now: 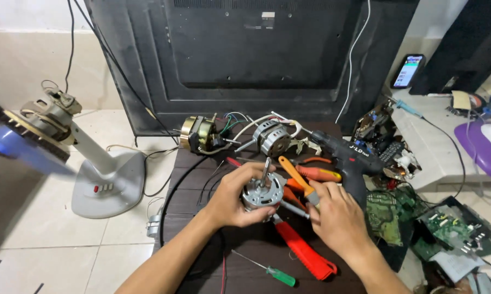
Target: Disassembling and cleaning an electric motor using a screwdriver, brush, and pliers on a repair bench.
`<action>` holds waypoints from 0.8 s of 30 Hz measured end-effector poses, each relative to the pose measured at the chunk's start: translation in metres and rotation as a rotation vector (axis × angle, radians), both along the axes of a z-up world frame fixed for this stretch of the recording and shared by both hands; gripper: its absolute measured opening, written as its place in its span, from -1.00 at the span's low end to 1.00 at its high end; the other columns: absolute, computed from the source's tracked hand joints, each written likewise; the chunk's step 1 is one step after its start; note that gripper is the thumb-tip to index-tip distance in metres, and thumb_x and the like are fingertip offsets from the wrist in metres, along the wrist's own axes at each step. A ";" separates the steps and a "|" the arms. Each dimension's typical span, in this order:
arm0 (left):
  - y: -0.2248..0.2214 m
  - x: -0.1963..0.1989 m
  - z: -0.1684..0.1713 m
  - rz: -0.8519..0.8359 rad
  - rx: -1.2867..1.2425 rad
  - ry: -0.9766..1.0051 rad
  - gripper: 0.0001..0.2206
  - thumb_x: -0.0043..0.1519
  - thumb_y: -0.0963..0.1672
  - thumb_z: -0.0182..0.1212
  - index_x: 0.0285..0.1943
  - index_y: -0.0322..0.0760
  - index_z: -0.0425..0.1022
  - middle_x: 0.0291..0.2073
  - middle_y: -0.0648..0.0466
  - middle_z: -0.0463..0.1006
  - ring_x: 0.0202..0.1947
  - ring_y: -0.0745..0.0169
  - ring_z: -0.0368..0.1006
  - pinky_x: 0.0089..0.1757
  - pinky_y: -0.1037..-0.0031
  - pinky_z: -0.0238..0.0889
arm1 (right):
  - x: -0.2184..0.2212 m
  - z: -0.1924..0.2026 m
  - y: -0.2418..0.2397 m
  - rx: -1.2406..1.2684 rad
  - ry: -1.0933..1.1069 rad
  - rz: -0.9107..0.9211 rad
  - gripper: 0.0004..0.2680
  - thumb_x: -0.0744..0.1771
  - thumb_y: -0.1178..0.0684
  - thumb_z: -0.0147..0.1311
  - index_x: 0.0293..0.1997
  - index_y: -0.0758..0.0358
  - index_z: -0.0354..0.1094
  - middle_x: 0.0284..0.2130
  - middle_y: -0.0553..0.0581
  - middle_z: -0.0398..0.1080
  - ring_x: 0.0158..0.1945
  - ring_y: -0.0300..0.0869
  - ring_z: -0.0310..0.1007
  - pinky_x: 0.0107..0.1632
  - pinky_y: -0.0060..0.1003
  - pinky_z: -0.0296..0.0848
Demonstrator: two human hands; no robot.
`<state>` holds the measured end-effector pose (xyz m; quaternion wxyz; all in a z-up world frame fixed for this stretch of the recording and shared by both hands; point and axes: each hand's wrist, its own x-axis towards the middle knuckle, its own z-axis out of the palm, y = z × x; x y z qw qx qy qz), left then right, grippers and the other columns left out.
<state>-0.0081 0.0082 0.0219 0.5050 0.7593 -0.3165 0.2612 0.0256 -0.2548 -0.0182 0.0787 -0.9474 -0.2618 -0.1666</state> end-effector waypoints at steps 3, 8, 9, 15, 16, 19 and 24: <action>0.002 0.003 0.000 -0.004 0.032 0.015 -0.59 -0.11 -0.13 0.48 -0.14 -0.36 0.43 0.08 -0.17 0.56 0.01 -0.05 0.57 0.01 0.32 0.41 | 0.002 0.002 0.001 0.007 0.094 -0.064 -0.52 0.22 -0.01 0.20 0.29 0.19 0.26 -0.10 0.16 0.34 -0.21 0.06 0.53 -0.15 -0.07 0.54; 0.009 0.004 0.009 -0.011 0.098 0.057 -0.61 -0.13 -0.11 0.50 -0.20 -0.32 0.44 0.04 -0.12 0.59 -0.03 0.01 0.59 -0.01 0.33 0.43 | -0.001 0.003 0.000 0.052 0.103 -0.034 -0.63 0.22 0.09 0.14 0.17 0.13 0.35 -0.16 0.11 0.37 -0.25 0.05 0.52 -0.14 -0.07 0.50; 0.010 0.006 0.012 -0.012 0.100 0.062 -0.61 -0.13 -0.11 0.50 -0.20 -0.32 0.44 0.04 -0.12 0.59 -0.03 0.01 0.59 -0.01 0.33 0.43 | -0.001 0.005 -0.001 0.053 0.108 -0.036 -0.63 0.22 0.09 0.14 0.17 0.13 0.35 -0.16 0.11 0.37 -0.25 0.05 0.52 -0.14 -0.07 0.50; 0.013 0.006 0.015 0.019 0.214 -0.039 -0.61 -0.08 -0.07 0.46 -0.25 -0.28 0.32 -0.09 -0.06 0.54 -0.31 0.05 0.47 -0.24 0.39 0.34 | -0.003 0.003 -0.001 0.039 0.068 -0.041 -0.62 0.25 0.02 0.18 0.20 0.08 0.35 -0.17 0.11 0.36 -0.30 0.06 0.53 -0.22 -0.07 0.52; 0.012 0.003 0.015 0.028 0.226 -0.041 -0.61 -0.07 -0.07 0.47 -0.26 -0.29 0.32 -0.09 -0.05 0.55 -0.32 0.07 0.47 -0.24 0.40 0.35 | -0.007 0.005 0.000 0.059 0.045 -0.026 -0.63 0.25 0.04 0.18 0.20 0.11 0.37 -0.16 0.10 0.36 -0.28 0.03 0.52 -0.21 -0.09 0.51; 0.012 0.006 0.017 0.029 0.252 -0.078 -0.61 -0.06 -0.07 0.47 -0.26 -0.29 0.32 -0.08 -0.05 0.53 -0.30 0.06 0.47 -0.22 0.39 0.34 | -0.002 0.012 -0.003 0.137 0.041 0.023 -0.62 0.24 0.07 0.21 0.21 0.13 0.36 -0.12 0.10 0.34 -0.20 -0.01 0.47 -0.16 -0.13 0.48; 0.013 0.003 0.009 0.014 0.243 -0.066 -0.61 -0.05 -0.06 0.46 -0.26 -0.27 0.31 -0.12 -0.06 0.55 -0.32 0.08 0.44 -0.22 0.38 0.33 | -0.059 0.051 -0.010 0.222 -0.023 0.154 -0.58 0.21 0.09 0.28 0.21 0.26 0.37 0.15 0.22 0.31 0.12 0.09 0.35 0.12 -0.09 0.39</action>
